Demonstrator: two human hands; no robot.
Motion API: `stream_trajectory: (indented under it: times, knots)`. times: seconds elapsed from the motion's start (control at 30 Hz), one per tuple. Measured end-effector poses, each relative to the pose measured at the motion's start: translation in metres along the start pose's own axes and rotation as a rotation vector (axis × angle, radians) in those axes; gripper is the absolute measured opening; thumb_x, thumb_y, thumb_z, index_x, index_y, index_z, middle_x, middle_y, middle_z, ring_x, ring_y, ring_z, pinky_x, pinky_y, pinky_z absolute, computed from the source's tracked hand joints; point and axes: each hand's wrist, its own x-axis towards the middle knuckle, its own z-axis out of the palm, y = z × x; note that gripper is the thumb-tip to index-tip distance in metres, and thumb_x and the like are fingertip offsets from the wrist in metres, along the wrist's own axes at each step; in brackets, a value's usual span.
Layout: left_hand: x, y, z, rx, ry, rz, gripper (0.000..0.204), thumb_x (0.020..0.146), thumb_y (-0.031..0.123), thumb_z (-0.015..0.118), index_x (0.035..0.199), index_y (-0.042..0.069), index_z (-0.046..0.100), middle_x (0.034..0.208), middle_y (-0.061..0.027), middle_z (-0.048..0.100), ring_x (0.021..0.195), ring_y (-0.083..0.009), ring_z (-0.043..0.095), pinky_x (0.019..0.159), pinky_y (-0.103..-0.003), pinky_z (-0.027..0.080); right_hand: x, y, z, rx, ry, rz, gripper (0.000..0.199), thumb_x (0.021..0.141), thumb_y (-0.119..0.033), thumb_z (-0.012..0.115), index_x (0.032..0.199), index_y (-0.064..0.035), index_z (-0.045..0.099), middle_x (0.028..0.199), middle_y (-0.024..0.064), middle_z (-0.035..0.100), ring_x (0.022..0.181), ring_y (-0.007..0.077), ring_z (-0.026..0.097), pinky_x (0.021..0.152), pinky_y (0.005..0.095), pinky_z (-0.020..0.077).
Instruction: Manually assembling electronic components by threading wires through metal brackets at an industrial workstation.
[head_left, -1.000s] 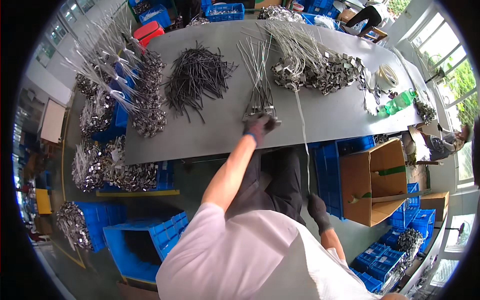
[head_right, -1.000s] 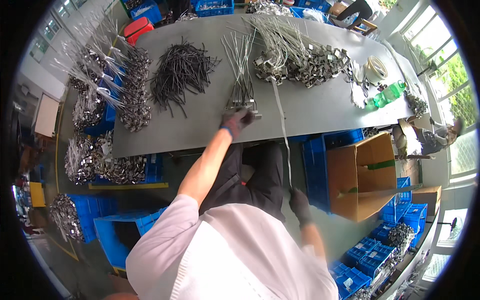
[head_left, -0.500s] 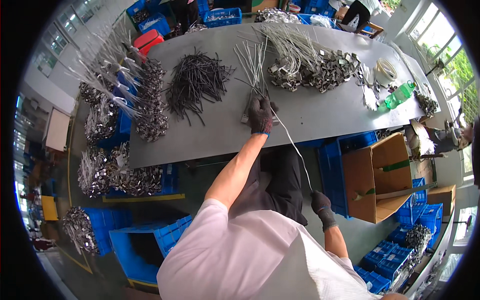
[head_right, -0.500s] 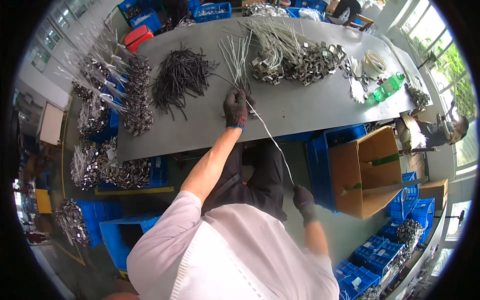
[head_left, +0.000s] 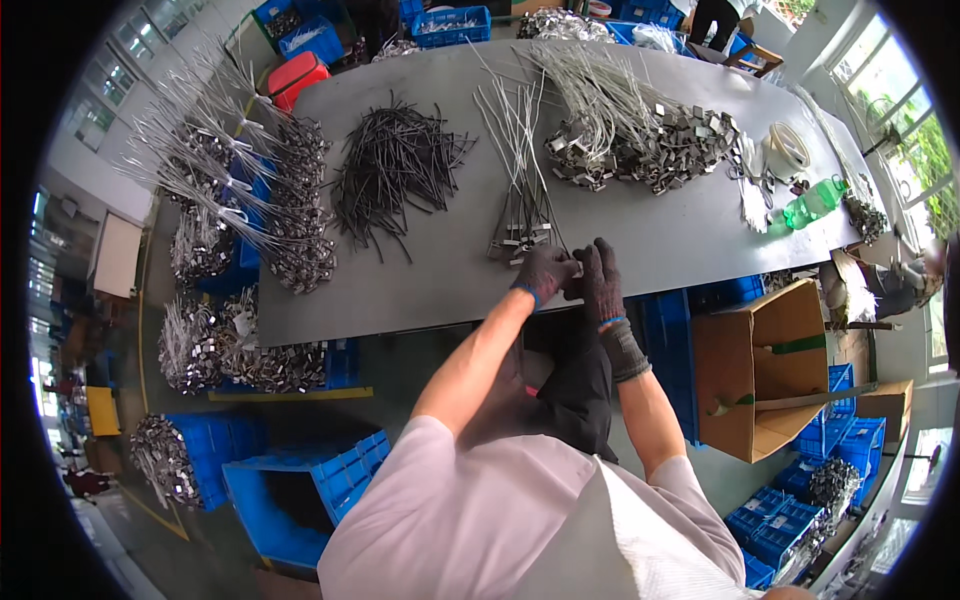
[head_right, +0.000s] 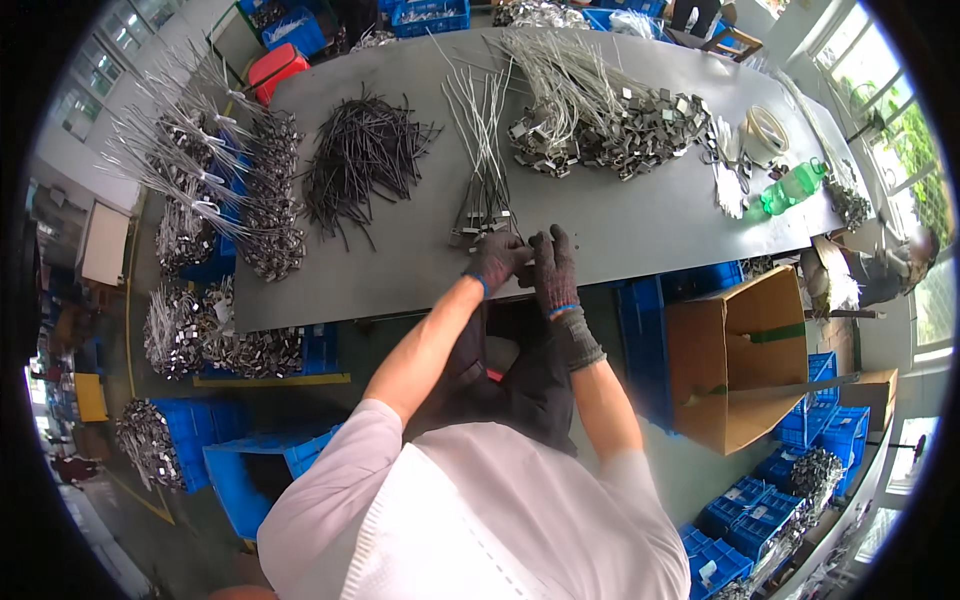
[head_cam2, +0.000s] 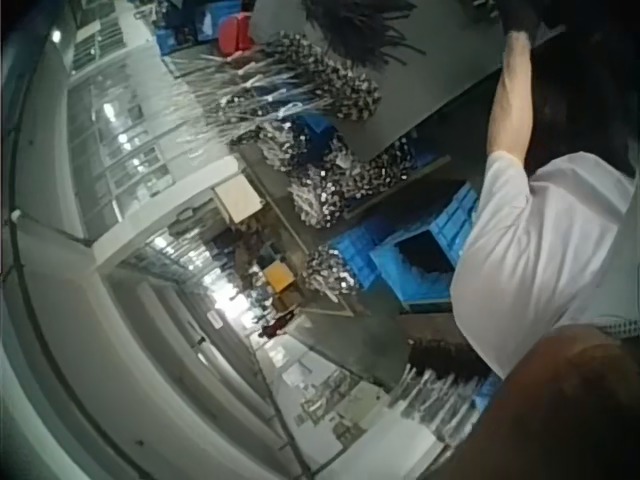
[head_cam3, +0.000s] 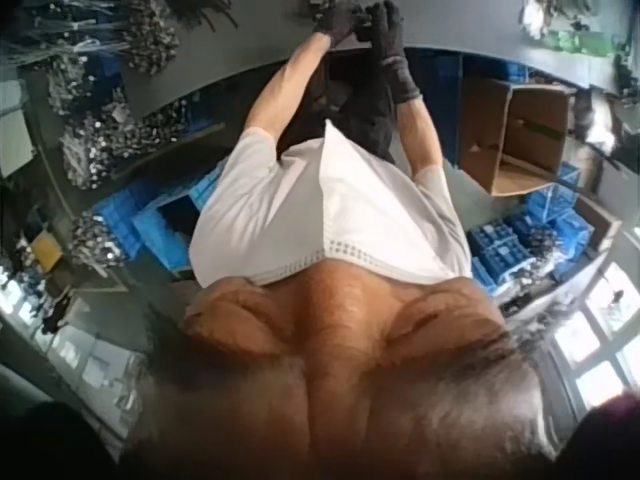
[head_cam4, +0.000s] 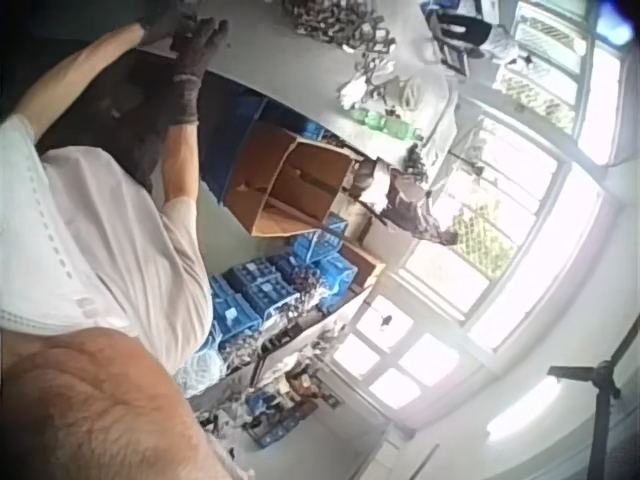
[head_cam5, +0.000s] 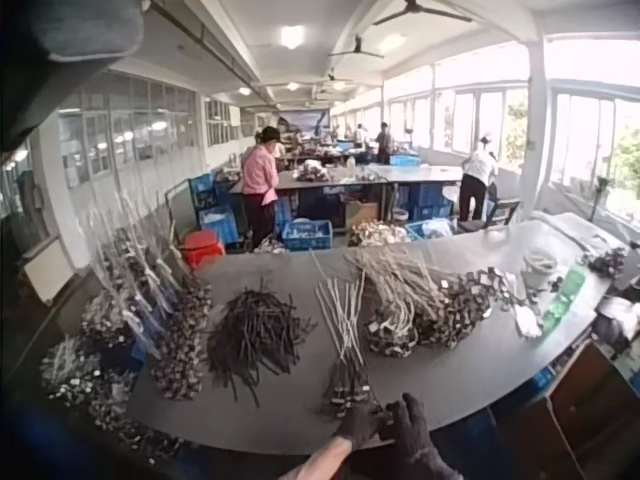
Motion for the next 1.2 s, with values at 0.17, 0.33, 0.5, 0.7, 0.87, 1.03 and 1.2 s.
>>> stream_trajectory:
  times: [0.17,0.33,0.5,0.7,0.87,1.03,1.2]
  knots:
    - [0.043,-0.011,-0.057,0.089,-0.049,0.01,0.031,0.083,0.03,0.068,0.089,0.0,0.074,0.074,-0.0118,0.07,0.069,-0.0195,0.067,0.066,-0.036,0.053,0.06,0.005,0.029,0.288,-0.047,0.578,0.058,0.103,-0.034,0.055,0.145,0.0006,0.036,0.124,0.0181,0.064,0.066,0.0278,0.071,0.049,0.0322,0.055]
    - [0.04,-0.036,-0.124,0.368,0.572,0.115,0.031,0.086,0.033,0.064,0.093,0.004,0.073,0.088,-0.0197,0.071,0.089,-0.0387,0.069,0.078,-0.044,0.054,0.145,0.133,0.03,0.031,-0.12,0.121,0.058,0.095,-0.029,0.068,0.143,-0.0079,0.044,0.111,0.0123,0.07,0.088,0.0337,0.072,0.065,0.0346,0.0578]
    - [0.012,-0.111,-0.205,0.856,0.919,-0.358,0.045,0.084,0.035,0.066,0.118,0.007,0.056,0.116,-0.0193,0.063,0.097,-0.0421,0.067,0.081,-0.055,0.055,0.185,0.145,0.037,-0.178,-0.18,-0.014,0.042,0.088,-0.02,0.075,0.126,-0.0095,0.061,0.093,0.0065,0.072,0.084,0.0277,0.07,0.069,0.0337,0.0558]
    - [0.002,-0.106,-0.243,0.882,0.713,-0.57,0.041,0.085,0.034,0.063,0.114,0.005,0.064,0.114,-0.0235,0.068,0.104,-0.0426,0.068,0.085,-0.054,0.055,0.161,0.111,0.004,-0.078,0.069,0.515,0.038,0.085,-0.029,0.073,0.117,-0.0107,0.065,0.086,0.0151,0.072,0.072,0.0303,0.071,0.068,0.0434,0.0556]
    - [0.035,-0.117,-0.238,0.875,0.512,-0.529,0.039,0.09,0.036,0.056,0.101,0.002,0.069,0.114,-0.0265,0.069,0.106,-0.0427,0.067,0.087,-0.054,0.055,0.116,0.11,-0.051,-0.725,0.239,0.411,0.046,0.084,-0.04,0.066,0.114,-0.0051,0.065,0.088,0.0245,0.071,0.081,0.0442,0.07,0.073,0.0502,0.0558]
    - [0.027,-0.222,-0.254,0.467,0.562,-0.489,0.03,0.089,0.035,0.062,0.092,0.006,0.072,0.088,-0.0165,0.074,0.078,-0.0309,0.073,0.065,-0.043,0.058,0.079,0.085,-0.05,0.159,-0.026,0.826,0.04,0.093,-0.043,0.06,0.104,-0.0047,0.065,0.079,0.0124,0.069,0.069,0.0257,0.067,0.063,0.0383,0.055]
    - [-0.01,-0.159,-0.19,-0.544,0.52,-0.616,0.021,0.09,0.03,0.069,0.088,0.009,0.071,0.079,-0.0062,0.071,0.068,-0.018,0.07,0.058,-0.03,0.056,0.002,0.095,-0.066,0.544,-0.354,0.645,0.025,0.095,-0.029,0.061,0.103,-0.0059,0.064,0.083,0.0097,0.067,0.069,0.0198,0.064,0.058,0.0341,0.0525]
